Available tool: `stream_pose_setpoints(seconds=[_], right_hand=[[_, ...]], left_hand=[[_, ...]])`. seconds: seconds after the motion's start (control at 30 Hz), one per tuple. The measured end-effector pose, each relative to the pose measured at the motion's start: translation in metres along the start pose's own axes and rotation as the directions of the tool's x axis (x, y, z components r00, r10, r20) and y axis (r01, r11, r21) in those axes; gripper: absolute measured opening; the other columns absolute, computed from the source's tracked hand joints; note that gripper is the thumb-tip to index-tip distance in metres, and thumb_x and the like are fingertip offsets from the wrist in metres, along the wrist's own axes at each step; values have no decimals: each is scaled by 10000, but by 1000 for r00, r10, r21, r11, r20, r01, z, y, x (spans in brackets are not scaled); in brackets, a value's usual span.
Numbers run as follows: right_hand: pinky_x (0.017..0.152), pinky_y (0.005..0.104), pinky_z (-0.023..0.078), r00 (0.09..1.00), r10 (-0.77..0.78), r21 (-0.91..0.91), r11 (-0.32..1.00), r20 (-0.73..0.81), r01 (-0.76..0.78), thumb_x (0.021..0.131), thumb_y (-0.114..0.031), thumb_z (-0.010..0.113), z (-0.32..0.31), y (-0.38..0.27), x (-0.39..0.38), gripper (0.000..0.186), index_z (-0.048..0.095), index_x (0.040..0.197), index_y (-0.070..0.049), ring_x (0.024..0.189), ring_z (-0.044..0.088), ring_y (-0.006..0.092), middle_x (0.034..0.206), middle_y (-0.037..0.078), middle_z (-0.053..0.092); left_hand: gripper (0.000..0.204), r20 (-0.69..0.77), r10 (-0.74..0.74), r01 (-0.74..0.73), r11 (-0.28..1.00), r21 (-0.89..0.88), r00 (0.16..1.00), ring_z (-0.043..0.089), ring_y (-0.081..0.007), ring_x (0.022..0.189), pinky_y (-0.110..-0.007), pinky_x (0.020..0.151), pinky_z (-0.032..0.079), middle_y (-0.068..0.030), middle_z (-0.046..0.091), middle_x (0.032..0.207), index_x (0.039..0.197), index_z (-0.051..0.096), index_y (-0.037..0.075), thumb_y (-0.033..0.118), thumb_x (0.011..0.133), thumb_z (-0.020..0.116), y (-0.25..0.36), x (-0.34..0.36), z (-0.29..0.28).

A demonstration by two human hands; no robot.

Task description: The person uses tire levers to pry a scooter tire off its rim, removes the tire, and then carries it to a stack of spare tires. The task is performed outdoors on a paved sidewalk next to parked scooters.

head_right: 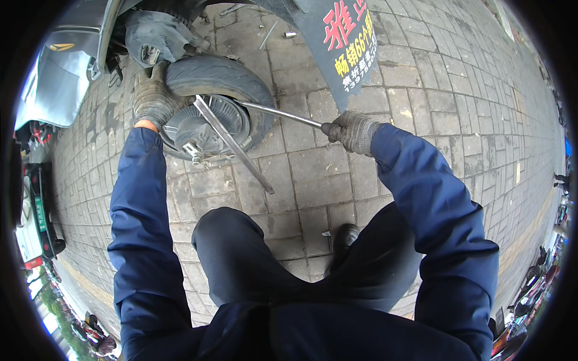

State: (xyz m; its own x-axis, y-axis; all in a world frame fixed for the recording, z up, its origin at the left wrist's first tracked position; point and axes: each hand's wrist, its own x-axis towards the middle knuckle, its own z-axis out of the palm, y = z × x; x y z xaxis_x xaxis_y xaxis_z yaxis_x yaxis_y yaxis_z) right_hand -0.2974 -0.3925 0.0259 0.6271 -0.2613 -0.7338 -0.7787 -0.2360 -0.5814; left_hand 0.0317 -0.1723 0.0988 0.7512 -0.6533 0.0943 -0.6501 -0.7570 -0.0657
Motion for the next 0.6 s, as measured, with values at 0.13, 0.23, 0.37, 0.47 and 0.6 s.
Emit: stream_pose_setpoints(seconds=[0.13,0.23,0.37,0.47,0.6], right_hand=[[587,316,458,985,-148,46,987,-87,152,984,-323,526,64,34,20,343,655,978,-5,715,530,108,717,39,570],[615,246,442,985,156,959,282,-76,29,993,-218,530,161,34,33,255,610,1003,24,749,485,71,785,9,572],[642,374,447,910,85,537,828,-405,162,973,-393,533,276,10,16,447,569,1018,50,730,552,243,838,162,615],[684,373,458,891,175,623,769,-419,142,963,-431,535,322,-27,28,497,565,1068,54,759,572,262,866,178,630],[670,330,466,938,145,777,607,-315,167,955,-371,577,357,-77,73,410,539,1085,15,726,565,217,810,110,606]], left_hand=[[956,-5,-47,47,999,1,999,408,-383,1289,-491,1048,397,-188,441,1354,1353,490,199,500,527,865,4,-7,1],[950,-13,-62,62,998,-31,998,419,-379,1276,-487,1041,403,-180,453,1329,1346,502,207,526,526,861,6,-11,3],[929,-59,-69,65,996,-64,996,446,-374,1244,-480,1027,415,-177,481,1280,1327,525,216,540,522,859,4,-15,9],[1022,-101,-71,61,993,-98,992,506,-345,1203,-443,972,484,-164,483,1277,1336,509,246,532,438,904,1,-13,16],[1038,-163,11,-20,999,-50,987,525,-359,1177,-441,947,501,-169,480,1294,1334,508,221,518,425,912,-10,-14,24]])
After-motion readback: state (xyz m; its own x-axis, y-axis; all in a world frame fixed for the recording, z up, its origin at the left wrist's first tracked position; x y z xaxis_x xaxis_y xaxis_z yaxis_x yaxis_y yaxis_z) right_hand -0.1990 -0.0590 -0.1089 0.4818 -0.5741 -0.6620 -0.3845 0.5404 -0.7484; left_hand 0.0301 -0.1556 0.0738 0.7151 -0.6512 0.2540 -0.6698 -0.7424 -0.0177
